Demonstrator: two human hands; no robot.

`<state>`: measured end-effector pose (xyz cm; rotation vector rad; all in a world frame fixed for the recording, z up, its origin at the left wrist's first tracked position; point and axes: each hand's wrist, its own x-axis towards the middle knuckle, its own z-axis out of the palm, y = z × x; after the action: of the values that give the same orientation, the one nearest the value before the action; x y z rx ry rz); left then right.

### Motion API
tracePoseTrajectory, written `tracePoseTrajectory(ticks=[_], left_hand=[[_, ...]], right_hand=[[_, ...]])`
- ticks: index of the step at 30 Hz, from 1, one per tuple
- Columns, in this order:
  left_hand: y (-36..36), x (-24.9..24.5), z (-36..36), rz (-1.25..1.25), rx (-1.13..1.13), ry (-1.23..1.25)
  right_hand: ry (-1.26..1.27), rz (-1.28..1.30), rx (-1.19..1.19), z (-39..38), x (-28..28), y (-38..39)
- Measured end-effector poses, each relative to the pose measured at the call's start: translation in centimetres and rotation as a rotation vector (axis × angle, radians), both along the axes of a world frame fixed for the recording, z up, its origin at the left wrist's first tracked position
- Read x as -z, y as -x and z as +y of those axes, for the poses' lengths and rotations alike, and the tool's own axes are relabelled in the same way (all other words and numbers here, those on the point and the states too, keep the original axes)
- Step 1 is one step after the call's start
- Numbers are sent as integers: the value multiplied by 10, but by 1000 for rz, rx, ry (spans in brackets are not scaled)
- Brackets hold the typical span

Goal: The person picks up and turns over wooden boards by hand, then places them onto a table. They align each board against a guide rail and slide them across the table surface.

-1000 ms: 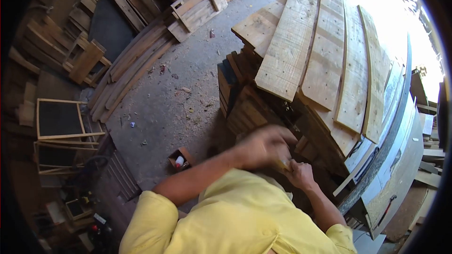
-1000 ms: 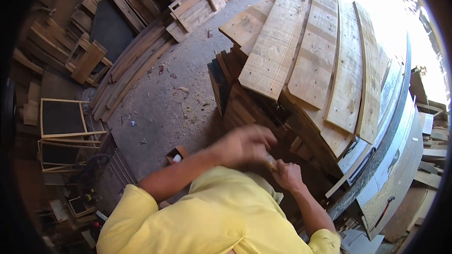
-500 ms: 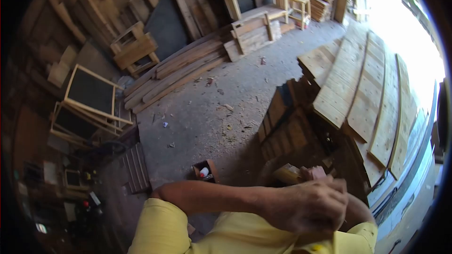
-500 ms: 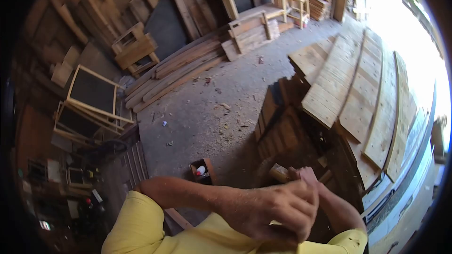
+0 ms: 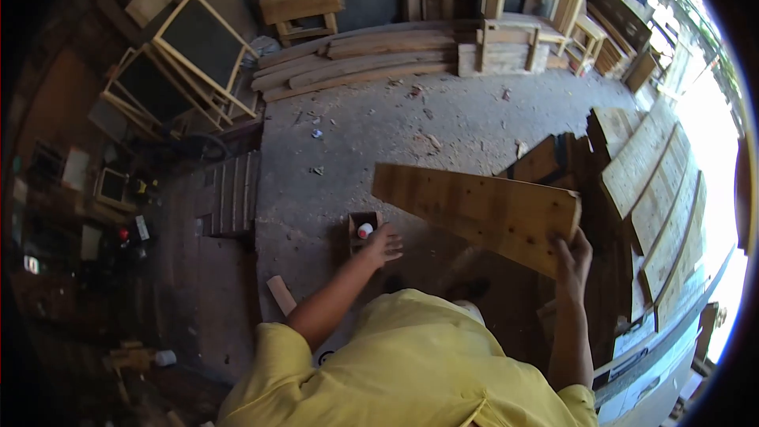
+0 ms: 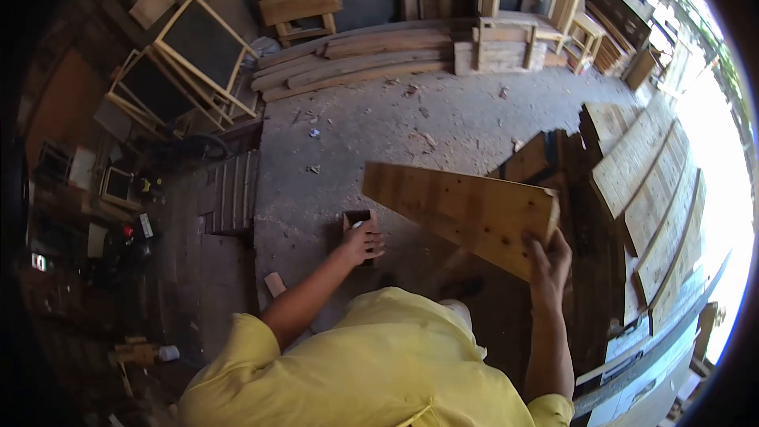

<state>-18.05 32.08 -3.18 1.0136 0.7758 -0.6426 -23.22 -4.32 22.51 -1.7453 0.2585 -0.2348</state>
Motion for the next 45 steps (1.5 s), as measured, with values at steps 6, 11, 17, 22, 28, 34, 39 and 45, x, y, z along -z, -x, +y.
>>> tracePoseTrajectory(ticks=[6, 11, 17, 22, 28, 34, 39, 45], left_hand=[[-57, -147, -10, -387, -378, 479], [-55, -197, 11, -636, -458, 560], [-62, -202, 19, -796, -572, 603], [-108, -139, 56, -1129, -261, 972], [-95, -204, 36, -1276, -373, 997], [-68, -241, 26, -1091, -486, 947], [-70, -240, 22, -1036, -392, 1000], [-79, -239, -16, -904, -237, 1014]], right_hand=[[-409, -120, -63, 4, 2, 19], [-643, 29, -152, -13, 87, 26], [-341, -12, -255, -9, 135, 33], [98, -77, -292, 27, 104, 29], [616, -469, -216, 40, 109, 25], [879, -530, -218, 38, 96, 27], [744, -385, -297, 35, 84, 33], [768, -240, -230, 40, 64, 19]])
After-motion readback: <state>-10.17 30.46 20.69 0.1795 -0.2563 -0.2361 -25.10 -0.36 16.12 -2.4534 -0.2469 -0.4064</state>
